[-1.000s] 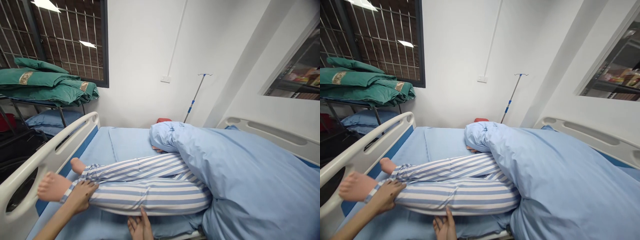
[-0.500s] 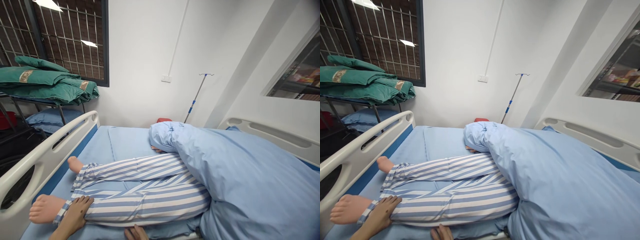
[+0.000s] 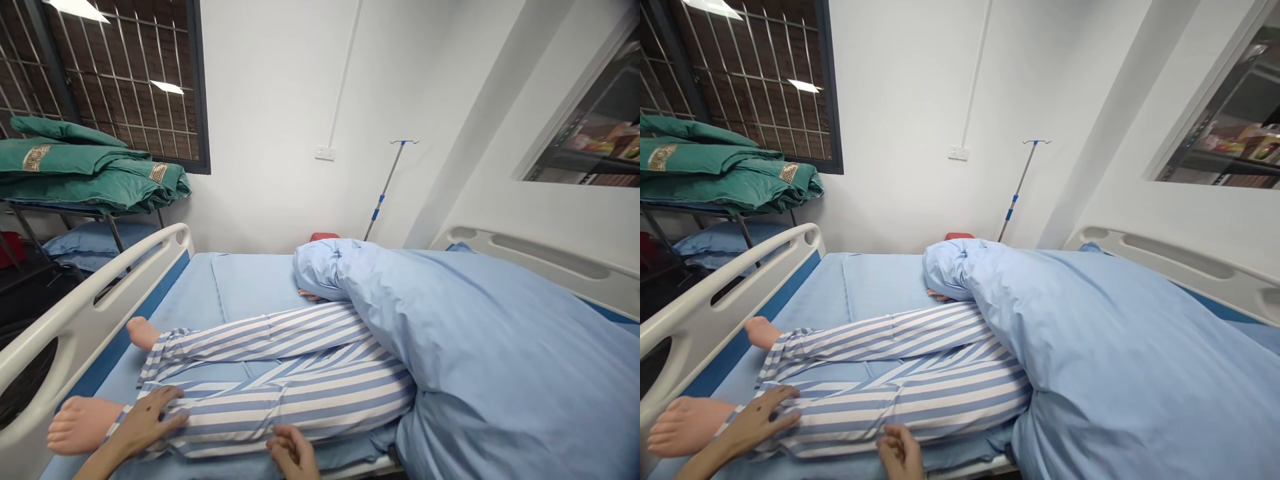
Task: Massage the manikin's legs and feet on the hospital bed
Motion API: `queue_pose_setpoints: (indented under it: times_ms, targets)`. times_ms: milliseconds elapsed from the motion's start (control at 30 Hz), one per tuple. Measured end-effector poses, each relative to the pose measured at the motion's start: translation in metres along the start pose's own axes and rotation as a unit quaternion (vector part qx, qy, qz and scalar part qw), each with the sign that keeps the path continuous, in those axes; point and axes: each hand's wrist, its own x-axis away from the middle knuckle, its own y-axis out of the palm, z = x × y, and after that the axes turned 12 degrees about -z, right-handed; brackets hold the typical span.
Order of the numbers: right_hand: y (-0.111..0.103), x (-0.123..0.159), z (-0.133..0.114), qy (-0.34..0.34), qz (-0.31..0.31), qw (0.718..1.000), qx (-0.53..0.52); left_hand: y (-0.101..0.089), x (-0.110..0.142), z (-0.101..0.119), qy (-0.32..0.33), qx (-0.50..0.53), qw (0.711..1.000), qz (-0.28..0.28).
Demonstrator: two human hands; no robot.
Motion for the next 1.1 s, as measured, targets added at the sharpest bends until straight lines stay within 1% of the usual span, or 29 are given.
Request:
queue_pose_setpoints:
  times_ms: [67,100,133,200,267,333,400,467,567,667,767,867,933,1100]
  targets:
    - [-0.007,-0.012,-0.026,-0.072,-0.024,0.992,0.102,0.001,-0.006,-0.002,0.012,-0.022,1.000,-0.008]
    - [-0.010,-0.019,-0.038,-0.099,-0.038,0.981,0.164,0.001,-0.008,-0.002,0.013,-0.043,0.999,-0.020]
    - [-0.013,-0.026,-0.047,-0.123,-0.041,0.965,0.226,0.002,-0.010,0.000,0.006,-0.069,0.997,-0.037]
    - [-0.017,-0.041,-0.056,-0.157,-0.032,0.924,0.349,0.002,-0.011,0.004,-0.021,-0.130,0.988,-0.075]
    - [-0.019,-0.054,-0.054,-0.180,-0.021,0.874,0.452,0.001,-0.010,0.009,-0.044,-0.173,0.979,-0.099]
    - [-0.019,-0.063,-0.046,-0.198,-0.018,0.828,0.524,-0.004,-0.006,0.013,-0.052,-0.184,0.976,-0.106]
    - [-0.019,-0.066,-0.038,-0.220,-0.012,0.797,0.562,-0.012,-0.002,0.014,-0.057,-0.181,0.976,-0.111]
    - [-0.020,-0.066,-0.032,-0.238,-0.004,0.780,0.578,-0.021,0.003,0.015,-0.069,-0.184,0.973,-0.118]
    - [-0.021,-0.064,-0.031,-0.258,0.003,0.767,0.587,-0.034,0.007,0.017,-0.096,-0.192,0.968,-0.129]
    - [-0.021,-0.064,-0.030,-0.274,0.009,0.761,0.588,-0.040,0.006,0.021,-0.125,-0.172,0.967,-0.138]
    - [-0.020,-0.065,-0.028,-0.275,0.016,0.761,0.587,-0.042,0.002,0.025,-0.151,-0.152,0.967,-0.141]
    - [-0.019,-0.065,-0.025,-0.266,0.018,0.765,0.587,-0.044,0.002,0.028,-0.157,-0.146,0.966,-0.146]
    - [-0.020,-0.064,-0.023,-0.265,0.018,0.766,0.585,-0.045,0.004,0.029,-0.161,-0.132,0.968,-0.140]
    - [-0.024,-0.064,-0.018,-0.277,0.017,0.766,0.579,-0.043,0.013,0.030,-0.185,-0.098,0.972,-0.104]
